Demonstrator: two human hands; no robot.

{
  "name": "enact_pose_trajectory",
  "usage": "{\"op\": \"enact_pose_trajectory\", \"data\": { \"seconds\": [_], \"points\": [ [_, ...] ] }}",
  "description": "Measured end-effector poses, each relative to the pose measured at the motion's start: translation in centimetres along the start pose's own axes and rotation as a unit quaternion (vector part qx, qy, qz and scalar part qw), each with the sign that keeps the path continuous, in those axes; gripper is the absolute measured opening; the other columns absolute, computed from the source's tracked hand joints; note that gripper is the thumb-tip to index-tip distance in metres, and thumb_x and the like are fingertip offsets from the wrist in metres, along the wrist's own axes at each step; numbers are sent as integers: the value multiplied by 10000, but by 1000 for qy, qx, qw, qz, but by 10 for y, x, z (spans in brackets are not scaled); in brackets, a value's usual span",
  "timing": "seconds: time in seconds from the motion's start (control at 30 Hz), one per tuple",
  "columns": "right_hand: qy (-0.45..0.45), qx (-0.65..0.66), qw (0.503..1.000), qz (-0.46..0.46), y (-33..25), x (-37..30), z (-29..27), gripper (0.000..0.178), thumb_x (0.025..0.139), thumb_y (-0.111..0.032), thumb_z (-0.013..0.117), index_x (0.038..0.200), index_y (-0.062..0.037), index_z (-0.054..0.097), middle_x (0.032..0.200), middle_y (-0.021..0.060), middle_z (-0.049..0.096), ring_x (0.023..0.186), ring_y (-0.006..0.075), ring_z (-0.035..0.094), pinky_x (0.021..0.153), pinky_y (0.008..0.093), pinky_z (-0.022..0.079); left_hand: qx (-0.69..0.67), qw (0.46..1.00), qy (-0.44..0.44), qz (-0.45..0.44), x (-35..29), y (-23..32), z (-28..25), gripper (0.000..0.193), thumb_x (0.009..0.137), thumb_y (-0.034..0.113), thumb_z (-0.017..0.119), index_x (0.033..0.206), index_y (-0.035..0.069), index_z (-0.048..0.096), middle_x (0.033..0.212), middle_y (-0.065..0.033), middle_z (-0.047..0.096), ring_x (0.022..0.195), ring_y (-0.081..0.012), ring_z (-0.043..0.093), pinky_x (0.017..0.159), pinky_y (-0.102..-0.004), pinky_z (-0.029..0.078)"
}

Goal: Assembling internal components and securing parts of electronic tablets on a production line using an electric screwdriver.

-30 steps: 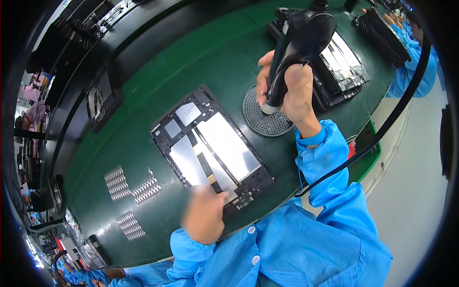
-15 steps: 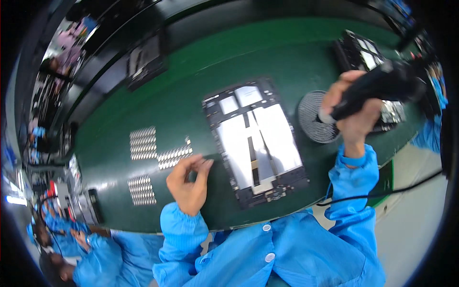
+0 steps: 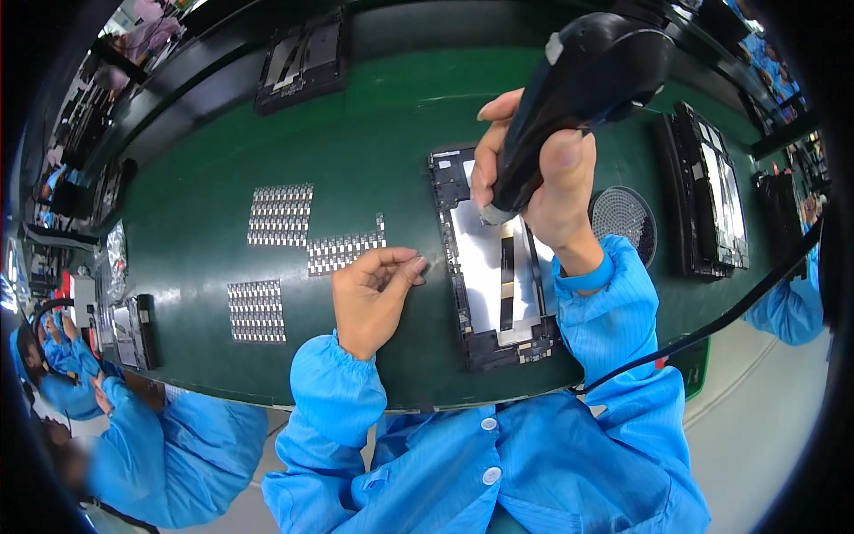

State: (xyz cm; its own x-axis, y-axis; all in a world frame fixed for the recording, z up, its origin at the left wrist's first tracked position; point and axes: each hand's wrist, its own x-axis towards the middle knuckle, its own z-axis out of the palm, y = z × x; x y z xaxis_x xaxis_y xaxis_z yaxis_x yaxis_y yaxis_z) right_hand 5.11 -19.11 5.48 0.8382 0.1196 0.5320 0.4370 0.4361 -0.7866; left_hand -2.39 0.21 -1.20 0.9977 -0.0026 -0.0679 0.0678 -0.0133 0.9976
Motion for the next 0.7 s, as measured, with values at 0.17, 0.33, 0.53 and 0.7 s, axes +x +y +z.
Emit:
{"op": "enact_pose_trajectory", "data": {
  "seconds": [0.17,0.33,0.53,0.7],
  "points": [
    [-3,-8,1000,3,8,1,-3,516,906,-455,570,1053,37,533,643,91,578,508,127,553,493,237,450,0,1000,-4,-4,3,-1,-1,147,817,-10,689,934,-83,637,812,-103,673,725,-129,645,667,-234,532],
    [3,7,1000,20,9,0,-2,488,895,-413,602,1043,48,542,652,79,583,513,122,560,490,240,450,-62,998,-10,-30,11,4,4,125,813,-9,691,900,-81,638,805,-101,671,687,-131,646,636,-234,535],
    [0,-84,996,11,-9,2,1,559,769,-351,747,1069,51,501,653,76,576,525,147,583,499,262,488,-35,997,-44,-50,30,10,24,128,814,41,705,880,-57,656,766,-83,672,638,-96,616,580,-215,507],
    [-23,-134,991,-7,-18,0,9,682,728,-402,794,1116,33,439,656,94,553,525,183,590,487,304,513,32,998,-47,11,41,-5,21,146,792,62,730,871,-44,666,739,-70,666,594,-66,574,535,-201,465]
  ]
}}
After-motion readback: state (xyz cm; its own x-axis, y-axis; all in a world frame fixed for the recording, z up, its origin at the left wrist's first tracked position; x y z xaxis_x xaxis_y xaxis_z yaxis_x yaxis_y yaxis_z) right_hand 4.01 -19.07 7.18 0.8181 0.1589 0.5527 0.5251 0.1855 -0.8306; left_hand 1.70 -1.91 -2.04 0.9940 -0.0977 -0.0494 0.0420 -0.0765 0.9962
